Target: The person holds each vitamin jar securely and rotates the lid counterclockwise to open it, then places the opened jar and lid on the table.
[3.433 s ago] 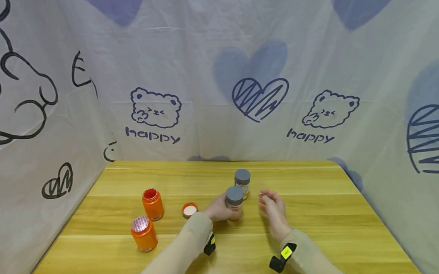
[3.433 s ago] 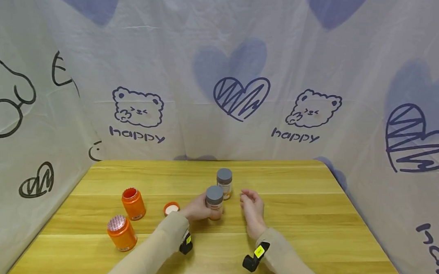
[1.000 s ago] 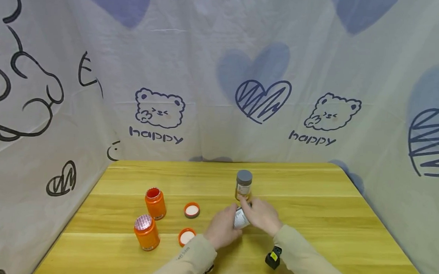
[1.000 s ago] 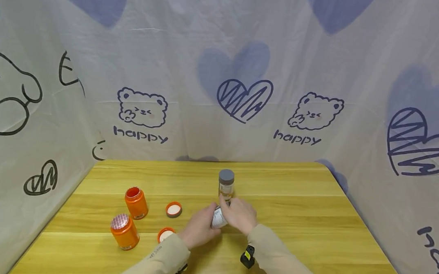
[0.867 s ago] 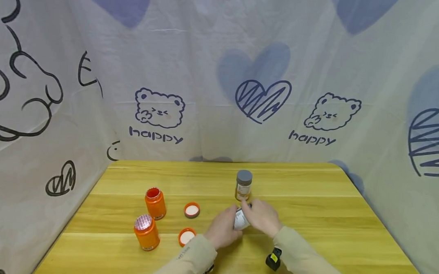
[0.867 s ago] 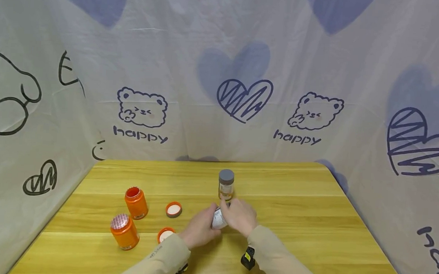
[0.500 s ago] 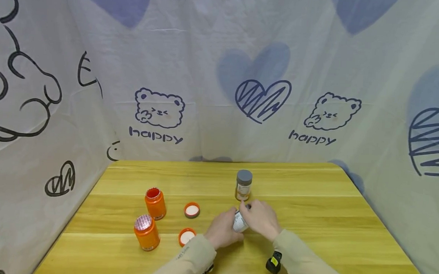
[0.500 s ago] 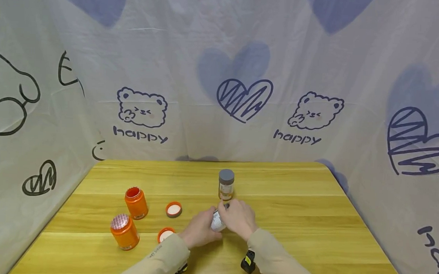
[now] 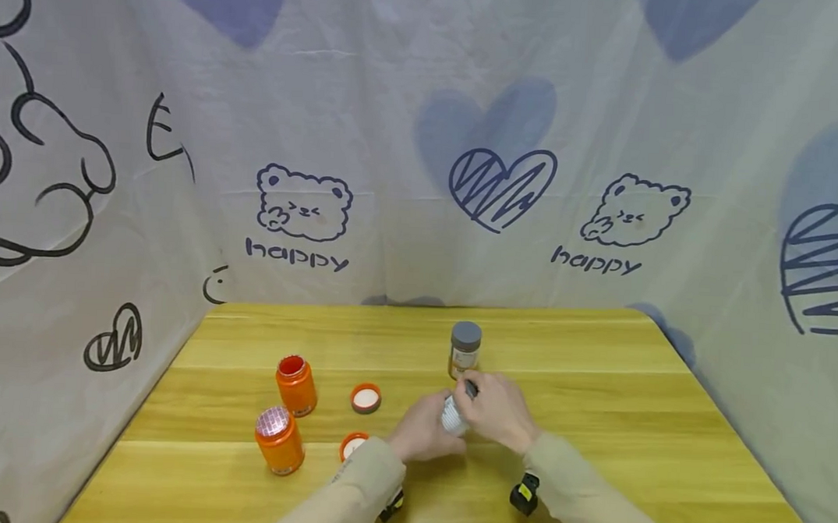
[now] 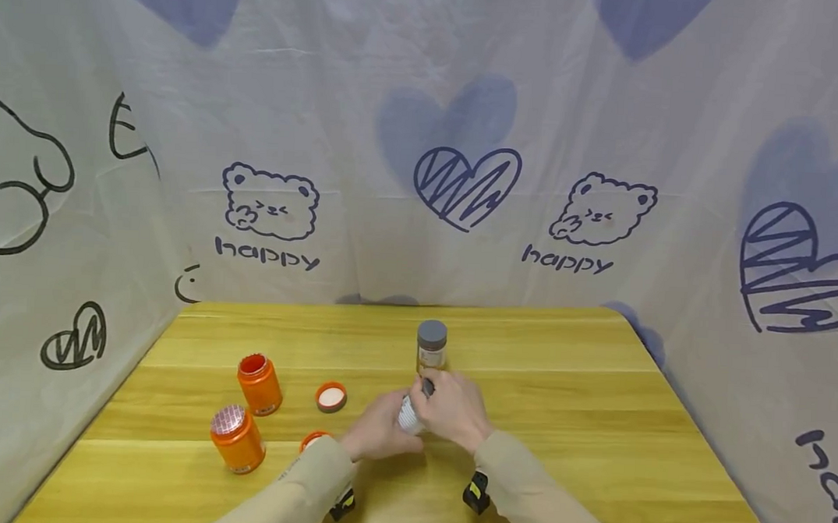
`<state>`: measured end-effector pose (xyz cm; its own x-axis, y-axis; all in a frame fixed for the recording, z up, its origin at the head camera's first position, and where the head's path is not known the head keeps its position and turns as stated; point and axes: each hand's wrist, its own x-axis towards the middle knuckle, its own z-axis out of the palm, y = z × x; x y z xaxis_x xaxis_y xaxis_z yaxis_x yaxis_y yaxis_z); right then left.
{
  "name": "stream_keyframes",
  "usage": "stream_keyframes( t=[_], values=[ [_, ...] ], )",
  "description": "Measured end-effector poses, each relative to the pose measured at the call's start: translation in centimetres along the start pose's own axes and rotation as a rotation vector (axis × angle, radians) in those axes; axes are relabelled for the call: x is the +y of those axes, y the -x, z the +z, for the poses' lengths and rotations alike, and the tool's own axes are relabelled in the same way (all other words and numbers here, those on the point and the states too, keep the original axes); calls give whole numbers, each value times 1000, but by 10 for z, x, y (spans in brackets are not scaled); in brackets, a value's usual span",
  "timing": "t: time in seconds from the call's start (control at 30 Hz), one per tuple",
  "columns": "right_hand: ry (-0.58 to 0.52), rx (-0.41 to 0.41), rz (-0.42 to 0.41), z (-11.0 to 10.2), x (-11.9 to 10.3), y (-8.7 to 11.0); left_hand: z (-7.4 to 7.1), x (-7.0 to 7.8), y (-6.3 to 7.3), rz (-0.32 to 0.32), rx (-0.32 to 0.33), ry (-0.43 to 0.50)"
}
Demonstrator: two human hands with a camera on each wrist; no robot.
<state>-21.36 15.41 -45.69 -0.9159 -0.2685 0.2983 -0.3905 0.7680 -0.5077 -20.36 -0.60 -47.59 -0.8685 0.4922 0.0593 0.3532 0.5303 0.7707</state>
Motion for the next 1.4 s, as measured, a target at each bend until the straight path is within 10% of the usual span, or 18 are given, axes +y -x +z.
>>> stream_keyframes(
  t=[0.47, 1.4],
  values=[
    [-27, -72, -164, -5, 12, 1, -1, 3, 2, -72, -96, 101],
    [-375, -454, 421, -45, 2, -20, 8, 4, 5, -18, 167, -415]
  ],
)
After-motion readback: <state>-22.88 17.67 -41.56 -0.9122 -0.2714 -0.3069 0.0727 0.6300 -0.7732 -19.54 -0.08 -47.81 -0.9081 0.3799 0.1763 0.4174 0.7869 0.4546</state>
